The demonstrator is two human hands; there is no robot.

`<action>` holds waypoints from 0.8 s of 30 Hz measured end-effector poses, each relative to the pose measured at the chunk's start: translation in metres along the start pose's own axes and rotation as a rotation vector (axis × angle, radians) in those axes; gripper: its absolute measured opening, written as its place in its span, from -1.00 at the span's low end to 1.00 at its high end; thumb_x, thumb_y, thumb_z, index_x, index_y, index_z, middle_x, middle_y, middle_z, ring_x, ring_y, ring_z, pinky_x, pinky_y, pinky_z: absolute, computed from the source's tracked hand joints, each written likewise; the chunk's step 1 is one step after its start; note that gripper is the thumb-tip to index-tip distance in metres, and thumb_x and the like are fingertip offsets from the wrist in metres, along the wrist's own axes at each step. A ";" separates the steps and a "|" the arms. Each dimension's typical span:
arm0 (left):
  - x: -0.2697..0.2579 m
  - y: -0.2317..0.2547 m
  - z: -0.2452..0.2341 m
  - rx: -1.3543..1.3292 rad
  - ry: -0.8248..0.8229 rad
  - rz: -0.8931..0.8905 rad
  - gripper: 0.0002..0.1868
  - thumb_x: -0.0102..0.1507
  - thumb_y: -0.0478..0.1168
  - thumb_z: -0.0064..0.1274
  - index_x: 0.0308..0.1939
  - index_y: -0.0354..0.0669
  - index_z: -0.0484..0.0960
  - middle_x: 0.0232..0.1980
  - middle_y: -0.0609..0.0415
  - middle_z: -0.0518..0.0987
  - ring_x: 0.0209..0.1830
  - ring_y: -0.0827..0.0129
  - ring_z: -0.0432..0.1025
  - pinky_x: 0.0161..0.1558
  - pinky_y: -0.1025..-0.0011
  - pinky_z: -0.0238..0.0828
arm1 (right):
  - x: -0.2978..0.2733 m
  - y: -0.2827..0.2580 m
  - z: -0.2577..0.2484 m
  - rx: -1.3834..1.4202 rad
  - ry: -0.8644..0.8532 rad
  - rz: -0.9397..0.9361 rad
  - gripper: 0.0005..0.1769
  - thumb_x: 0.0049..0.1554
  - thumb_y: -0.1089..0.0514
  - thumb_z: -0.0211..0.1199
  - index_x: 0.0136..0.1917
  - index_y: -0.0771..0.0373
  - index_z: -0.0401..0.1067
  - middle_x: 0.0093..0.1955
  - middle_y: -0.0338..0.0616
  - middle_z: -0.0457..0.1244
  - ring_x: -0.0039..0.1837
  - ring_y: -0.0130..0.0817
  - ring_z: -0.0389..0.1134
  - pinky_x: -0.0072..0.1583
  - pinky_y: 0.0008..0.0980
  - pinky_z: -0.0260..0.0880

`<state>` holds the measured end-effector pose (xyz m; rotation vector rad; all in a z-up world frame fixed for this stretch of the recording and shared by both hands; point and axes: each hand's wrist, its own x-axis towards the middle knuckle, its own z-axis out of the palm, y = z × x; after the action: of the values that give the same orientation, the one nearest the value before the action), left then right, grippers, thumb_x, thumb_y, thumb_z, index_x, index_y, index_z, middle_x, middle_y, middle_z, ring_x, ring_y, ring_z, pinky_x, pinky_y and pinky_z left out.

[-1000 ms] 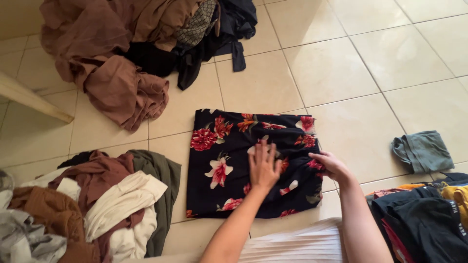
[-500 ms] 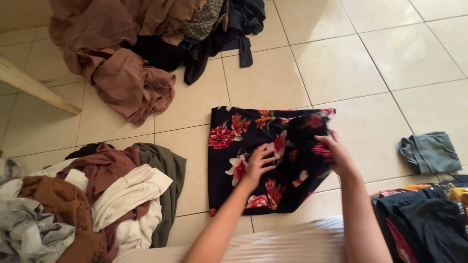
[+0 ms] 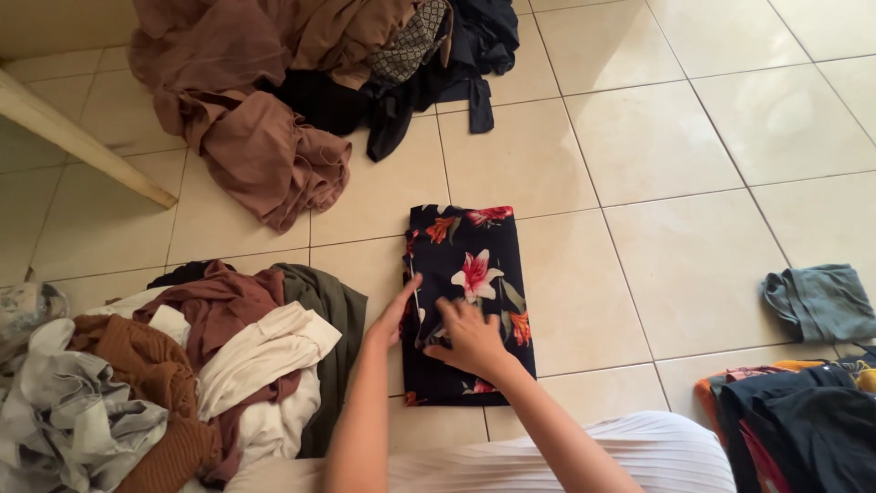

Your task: Folding various items of clothing on a tiled floor and placing them on a bed.

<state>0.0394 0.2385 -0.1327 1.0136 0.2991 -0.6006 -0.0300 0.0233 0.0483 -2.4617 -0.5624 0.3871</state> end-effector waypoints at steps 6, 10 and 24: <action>-0.028 0.029 0.054 0.417 0.196 0.118 -0.41 0.13 0.00 0.32 0.12 -0.27 0.61 -0.03 0.07 0.70 -0.08 0.39 0.58 -0.02 0.39 0.49 | -0.034 0.042 0.045 -0.184 0.054 0.147 -0.11 -0.05 -0.12 0.47 0.44 0.09 0.17 0.20 -0.06 0.29 0.26 -0.07 0.29 0.16 0.02 0.23; -0.019 0.018 0.042 0.420 0.171 0.177 -0.40 0.14 -0.03 0.29 0.19 -0.19 0.53 0.05 0.13 0.67 0.04 0.41 0.55 0.08 0.39 0.45 | -0.062 0.022 0.052 -0.004 -0.050 -0.275 -0.55 -0.05 0.20 0.36 0.15 0.04 0.49 0.11 -0.22 0.37 0.21 -0.15 0.35 0.14 -0.07 0.31; 0.010 -0.004 0.052 0.988 0.745 0.477 -0.35 0.31 0.16 0.06 0.31 -0.21 0.43 0.12 -0.27 0.59 0.10 -0.16 0.49 0.06 0.04 0.42 | -0.030 0.111 0.048 -0.243 0.171 0.231 -0.17 0.20 -0.27 0.09 0.63 -0.14 -0.11 0.72 -0.07 -0.35 0.70 -0.05 -0.36 0.48 0.33 -0.20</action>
<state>0.0433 0.1892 -0.1140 2.1838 0.3963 0.1482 -0.0410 -0.0505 -0.0516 -2.7715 -0.2669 0.2042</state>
